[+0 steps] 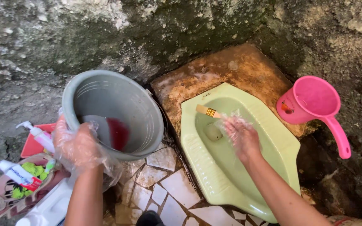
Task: The person squats beside a green squat toilet and repeatedly scrubs its surface with a brush dipped in red liquid from a grey bucket. They rinse the brush in a pink cup and continue scrubbing the bowl and surrounding tiles.
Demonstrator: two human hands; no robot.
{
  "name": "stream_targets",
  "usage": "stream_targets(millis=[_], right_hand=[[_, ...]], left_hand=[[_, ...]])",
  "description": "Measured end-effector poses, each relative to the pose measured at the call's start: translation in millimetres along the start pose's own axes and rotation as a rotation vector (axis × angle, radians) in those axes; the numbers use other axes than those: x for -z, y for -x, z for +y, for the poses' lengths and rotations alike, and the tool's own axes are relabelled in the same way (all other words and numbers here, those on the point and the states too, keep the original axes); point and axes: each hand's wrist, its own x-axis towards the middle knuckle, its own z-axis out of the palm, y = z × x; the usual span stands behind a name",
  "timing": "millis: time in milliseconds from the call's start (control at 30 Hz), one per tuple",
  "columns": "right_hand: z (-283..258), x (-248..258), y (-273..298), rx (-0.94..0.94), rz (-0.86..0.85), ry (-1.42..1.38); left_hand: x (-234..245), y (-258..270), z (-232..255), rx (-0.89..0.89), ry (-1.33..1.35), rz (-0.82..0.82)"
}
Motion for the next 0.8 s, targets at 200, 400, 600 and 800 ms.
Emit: stream_targets(millis=[200, 400, 600, 800], right_hand=[[39.6, -0.7, 15.4, -0.022, -0.003, -0.136], [42.5, -26.6, 45.0, -0.116, 0.018, -0.119], [48.5, -29.6, 34.7, -0.041, 0.000, 0.079], [61.5, -13.2, -65.2, 0.523, -0.137, 0.975]], left_hand=[[15.1, -1.6, -19.3, -0.178, -0.263, 0.007], [11.2, 6.3, 13.3, 0.049, -0.044, 0.002], [17.4, 2.4, -1.0, 0.019, -0.206, 0.044], [6.3, 2.5, -3.1, 0.141, -0.009, 0.029]])
